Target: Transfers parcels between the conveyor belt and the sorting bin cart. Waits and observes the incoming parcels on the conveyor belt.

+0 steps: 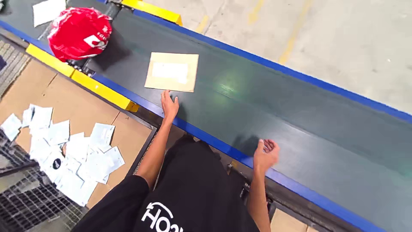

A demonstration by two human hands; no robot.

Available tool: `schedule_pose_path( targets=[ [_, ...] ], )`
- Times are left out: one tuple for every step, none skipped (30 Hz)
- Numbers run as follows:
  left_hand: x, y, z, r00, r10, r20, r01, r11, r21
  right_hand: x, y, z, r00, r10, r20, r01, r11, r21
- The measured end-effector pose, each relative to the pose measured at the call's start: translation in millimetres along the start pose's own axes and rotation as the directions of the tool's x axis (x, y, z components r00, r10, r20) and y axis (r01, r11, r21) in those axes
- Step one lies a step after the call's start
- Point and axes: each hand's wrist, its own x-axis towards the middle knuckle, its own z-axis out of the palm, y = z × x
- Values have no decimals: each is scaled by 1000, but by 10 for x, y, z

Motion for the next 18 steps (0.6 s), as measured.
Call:
schedule_pose_path(
  targets=[
    [166, -110, -77, 998, -42, -51, 42, 999, -8, 151, -216, 258, 995, -12, 99, 10, 1000, 28],
    [334, -206, -147, 993, -86, -83, 84, 996, -23, 295, -426, 515, 980, -17, 198, 8, 999, 44],
    [504, -281, -224, 987, -129, -97, 125, 991, -45, 431, -645, 771, 956, -17, 293, 5, 999, 42],
    [665, -339, -304, 981, -169, -97, 161, 984, -81, 549, -848, 1015, 928, -25, 373, 18, 1000, 22],
    [801, -386, -387, 974, -204, -100, 189, 972, -136, 639, -1027, 1240, 903, -43, 428, 52, 999, -9],
    [916, -431, -464, 963, -238, -123, 209, 954, -216, 716, -1192, 1442, 884, -71, 462, 102, 994, -42],
    [1021, -478, -545, 948, -273, -167, 211, 925, -315, 775, -1347, 1625, 870, -97, 483, 151, 986, -74],
    [1101, -530, -628, 921, -316, -228, 197, 882, -427, 807, -1488, 1779, 864, -107, 493, 185, 976, -113],
    [1161, -581, -719, 880, -374, -291, 171, 824, -541, 813, -1615, 1904, 863, -97, 496, 205, 964, -168],
    [1219, -624, -817, 827, -445, -343, 140, 755, -641, 802, -1722, 2001, 866, -75, 494, 214, 949, -231],
    [1284, -674, -916, 761, -525, -381, 112, 686, -719, 787, -1799, 2078, 877, -56, 476, 218, 931, -292],
    [1370, -742, -1012, 681, -605, -411, 84, 623, -778, 783, -1851, 2142, 892, -45, 449, 216, 917, -336],
    [1442, -838, -1115, 600, -670, -437, 50, 577, -815, 776, -1861, 2185, 905, -34, 424, 205, 908, -364],
    [1479, -952, -1224, 534, -695, -482, 24, 582, -813, 754, -1832, 2192, 914, -22, 406, 190, 905, -379],
    [1499, -1059, -1340, 495, -683, -538, 11, 623, -782, 741, -1782, 2167, 919, -14, 393, 177, 907, -383],
    [1522, -1142, -1451, 492, -659, -569, 4, 656, -755, 753, -1727, 2119, 925, -13, 380, 166, 913, -373],
    [1543, -1180, -1539, 517, -662, -543, 6, 638, -770, 798, -1669, 2046, 930, -9, 369, 150, 922, -358],
    [1553, -1193, -1603, 556, -699, -450, 33, 559, -828, 853, -1600, 1961, 933, -2, 359, 133, 931, -340]
  ],
)
